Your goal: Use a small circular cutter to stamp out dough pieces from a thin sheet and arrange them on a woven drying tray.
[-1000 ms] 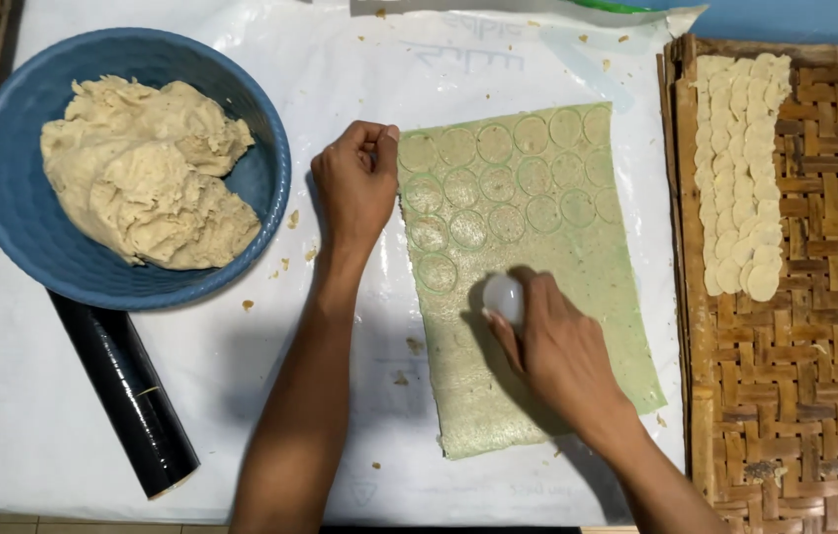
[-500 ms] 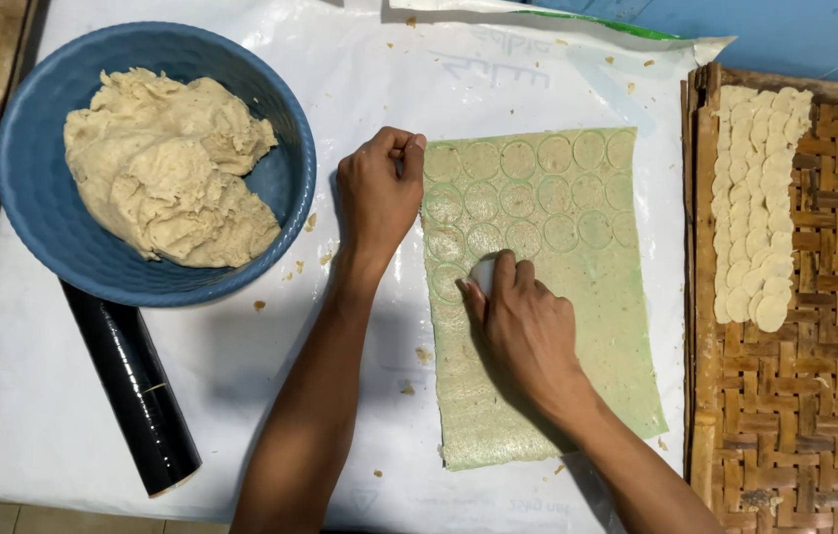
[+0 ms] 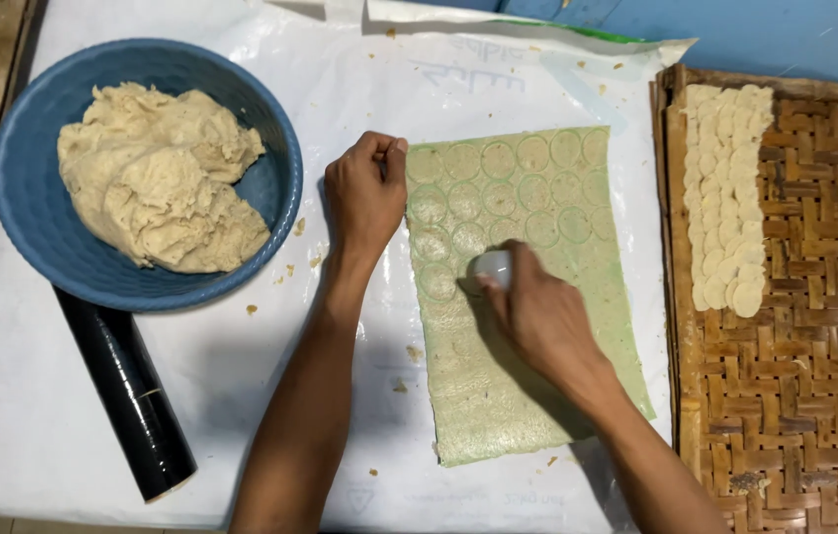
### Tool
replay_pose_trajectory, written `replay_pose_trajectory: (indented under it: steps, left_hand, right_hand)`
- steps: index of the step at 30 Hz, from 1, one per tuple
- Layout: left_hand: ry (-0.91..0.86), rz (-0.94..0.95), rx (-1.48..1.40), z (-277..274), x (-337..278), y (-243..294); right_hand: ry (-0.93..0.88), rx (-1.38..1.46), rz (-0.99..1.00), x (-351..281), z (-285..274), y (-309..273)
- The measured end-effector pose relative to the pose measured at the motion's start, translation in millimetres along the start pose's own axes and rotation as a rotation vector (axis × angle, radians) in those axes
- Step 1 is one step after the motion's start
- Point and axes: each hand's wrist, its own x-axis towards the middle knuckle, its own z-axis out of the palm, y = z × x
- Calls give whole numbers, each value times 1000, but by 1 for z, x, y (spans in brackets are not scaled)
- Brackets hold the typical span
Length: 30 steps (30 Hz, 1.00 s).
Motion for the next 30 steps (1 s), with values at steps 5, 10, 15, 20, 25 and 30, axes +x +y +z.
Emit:
replay_pose_trajectory:
  steps: [5,10,15,20,25,30]
  left_hand:
    - [14,-23,-21,-3,1,0]
    - [63,-58,-26,-1,3,-2]
    - [59,-52,-6,-3,0,0]
    - [69,-23,21,3,2,-5]
    - [70,1,45,4,1,-2]
    - [62,-6,49,6,0,-5]
  right_hand:
    - [153,73,134,-16,-18,25]
    - [17,-32,13,-8,-12,28]
    - [-2,-55,-32,6,-15,18]
    - [-64,-140,-64,17,-4,19]
    - [-81,-181,34,16,0,6]
    - [-99,-261,-42,19,-1,17]
